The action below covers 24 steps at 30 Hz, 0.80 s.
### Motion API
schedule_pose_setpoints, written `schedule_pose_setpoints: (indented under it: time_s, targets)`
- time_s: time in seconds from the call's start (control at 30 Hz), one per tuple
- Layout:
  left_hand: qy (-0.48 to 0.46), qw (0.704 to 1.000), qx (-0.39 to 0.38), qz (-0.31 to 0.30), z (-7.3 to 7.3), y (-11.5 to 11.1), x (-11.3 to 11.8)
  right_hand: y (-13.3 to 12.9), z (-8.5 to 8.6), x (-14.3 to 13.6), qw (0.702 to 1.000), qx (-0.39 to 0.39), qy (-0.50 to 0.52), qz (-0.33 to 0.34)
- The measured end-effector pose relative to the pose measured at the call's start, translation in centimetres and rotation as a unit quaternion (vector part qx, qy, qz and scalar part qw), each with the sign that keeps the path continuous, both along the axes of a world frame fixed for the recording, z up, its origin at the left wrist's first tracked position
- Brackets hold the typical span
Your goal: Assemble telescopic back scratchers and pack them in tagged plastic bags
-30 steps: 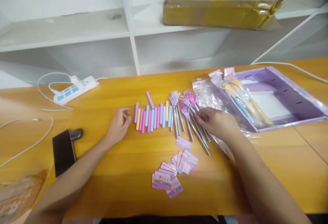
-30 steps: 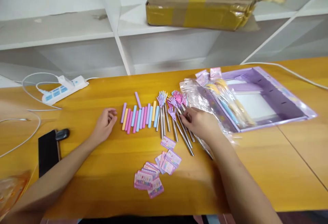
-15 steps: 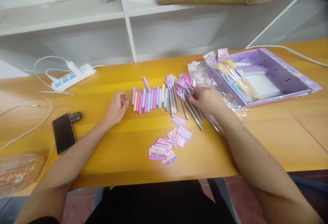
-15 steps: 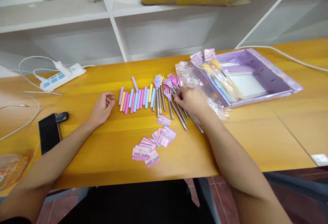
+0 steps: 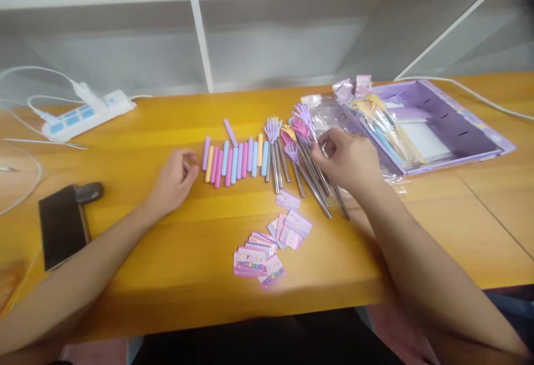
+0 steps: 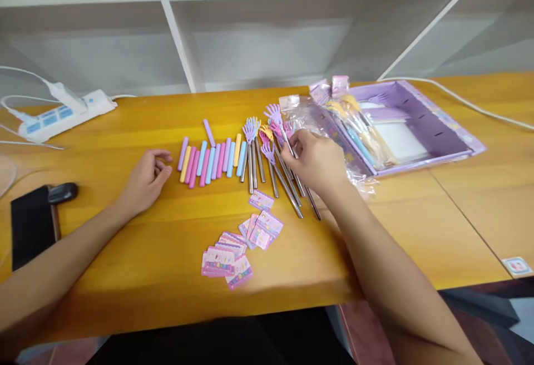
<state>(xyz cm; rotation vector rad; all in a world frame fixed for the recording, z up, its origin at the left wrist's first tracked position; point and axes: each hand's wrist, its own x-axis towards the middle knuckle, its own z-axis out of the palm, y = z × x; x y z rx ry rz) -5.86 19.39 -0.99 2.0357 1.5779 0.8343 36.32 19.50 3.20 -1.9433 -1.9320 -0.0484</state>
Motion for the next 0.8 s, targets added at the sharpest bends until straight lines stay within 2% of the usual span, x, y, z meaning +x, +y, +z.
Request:
schedule_pose_setpoints:
  time_s: [0.13,0.23,0.33,0.4,0.53,0.6,0.67,0.8]
  targets:
    - [-0.004,1.000,0.006,-0.002,0.5,0.8,0.2,0.2,1.3,0.6,0.994,0.036,0.104,0.008]
    - [0.023,0.999,0.013,-0.021,0.9,1.3,0.2,0.2,0.6,1.2,0.971,0.070,0.227,0.011]
    - [0.062,0.996,0.020,-0.059,1.2,1.9,0.2,0.8,-0.7,1.8,0.932,0.090,0.351,0.011]
    - [0.082,0.993,0.020,-0.081,1.2,2.3,0.2,1.3,-1.3,2.1,0.898,0.073,0.433,0.016]
    - [0.117,0.987,0.030,-0.104,0.8,2.2,0.5,1.8,-1.6,2.3,0.822,0.052,0.566,0.023]
    - [0.127,0.985,0.038,-0.111,0.5,1.8,0.7,1.7,-1.5,2.0,0.795,0.059,0.603,0.026]
    - [0.128,0.986,0.044,-0.099,0.4,1.5,0.9,1.3,-1.4,1.3,0.770,0.069,0.632,0.043]
    - [0.100,0.993,0.050,-0.033,0.5,1.6,1.1,0.2,-1.1,-1.0,0.732,0.067,0.673,0.079]
